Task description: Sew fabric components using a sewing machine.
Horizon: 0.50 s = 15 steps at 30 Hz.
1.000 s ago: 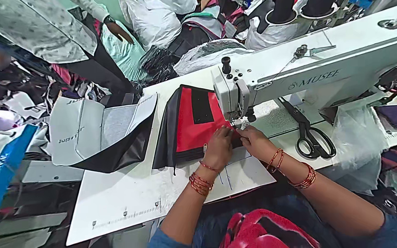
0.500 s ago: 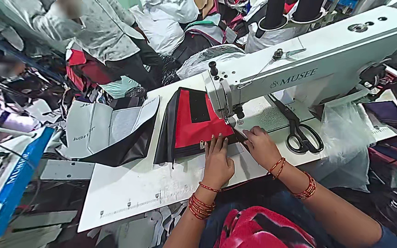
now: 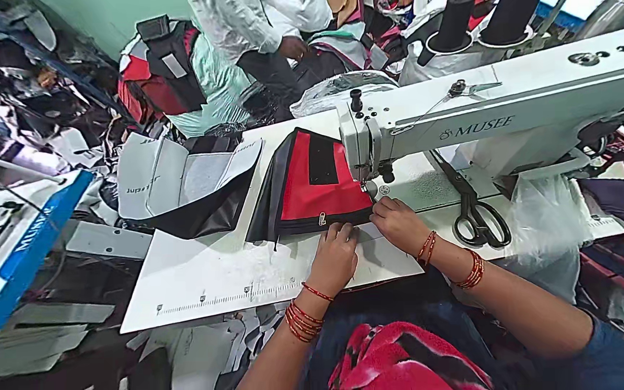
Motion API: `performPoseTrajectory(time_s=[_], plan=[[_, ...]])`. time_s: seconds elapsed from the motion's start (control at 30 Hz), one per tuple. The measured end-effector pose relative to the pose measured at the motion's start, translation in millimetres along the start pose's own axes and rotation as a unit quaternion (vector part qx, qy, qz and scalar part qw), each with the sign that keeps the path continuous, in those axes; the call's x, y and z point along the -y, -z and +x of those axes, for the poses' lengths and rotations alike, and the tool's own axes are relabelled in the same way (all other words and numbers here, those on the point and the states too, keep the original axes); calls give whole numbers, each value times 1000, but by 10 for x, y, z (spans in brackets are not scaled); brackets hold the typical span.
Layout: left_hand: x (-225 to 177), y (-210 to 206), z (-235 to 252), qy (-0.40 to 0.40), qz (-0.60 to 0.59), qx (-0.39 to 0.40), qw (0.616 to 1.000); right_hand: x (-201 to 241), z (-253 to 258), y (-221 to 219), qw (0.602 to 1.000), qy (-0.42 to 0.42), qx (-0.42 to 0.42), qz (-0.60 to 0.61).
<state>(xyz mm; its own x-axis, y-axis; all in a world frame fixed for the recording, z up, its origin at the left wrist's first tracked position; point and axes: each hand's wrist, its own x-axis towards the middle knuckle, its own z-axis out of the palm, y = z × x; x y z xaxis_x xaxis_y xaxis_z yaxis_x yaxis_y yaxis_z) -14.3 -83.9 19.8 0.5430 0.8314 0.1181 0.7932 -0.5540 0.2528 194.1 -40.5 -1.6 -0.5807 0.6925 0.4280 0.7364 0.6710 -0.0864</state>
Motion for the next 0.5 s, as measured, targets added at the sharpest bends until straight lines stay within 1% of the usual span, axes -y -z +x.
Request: performPoseTrajectory(time_s=[0.07, 0.13, 0.27, 0.33, 0.5], plan=[[40, -9, 6, -33, 12, -4, 999, -41, 1, -30, 1000, 23, -13, -17], [80, -45, 3, -66, 27, -20, 997, -66, -4, -59, 999, 25, -9, -28], [127, -74, -10, -109, 37, -40, 993, -98, -7, -13, 998, -10, 60, -2], [129, -53, -14, -106, 30, -30, 993, -100, -8, 17, 997, -17, 80, 6], [97, 37, 21, -83, -12, -20, 996, -118, -40, 4, 998, -14, 56, 12]])
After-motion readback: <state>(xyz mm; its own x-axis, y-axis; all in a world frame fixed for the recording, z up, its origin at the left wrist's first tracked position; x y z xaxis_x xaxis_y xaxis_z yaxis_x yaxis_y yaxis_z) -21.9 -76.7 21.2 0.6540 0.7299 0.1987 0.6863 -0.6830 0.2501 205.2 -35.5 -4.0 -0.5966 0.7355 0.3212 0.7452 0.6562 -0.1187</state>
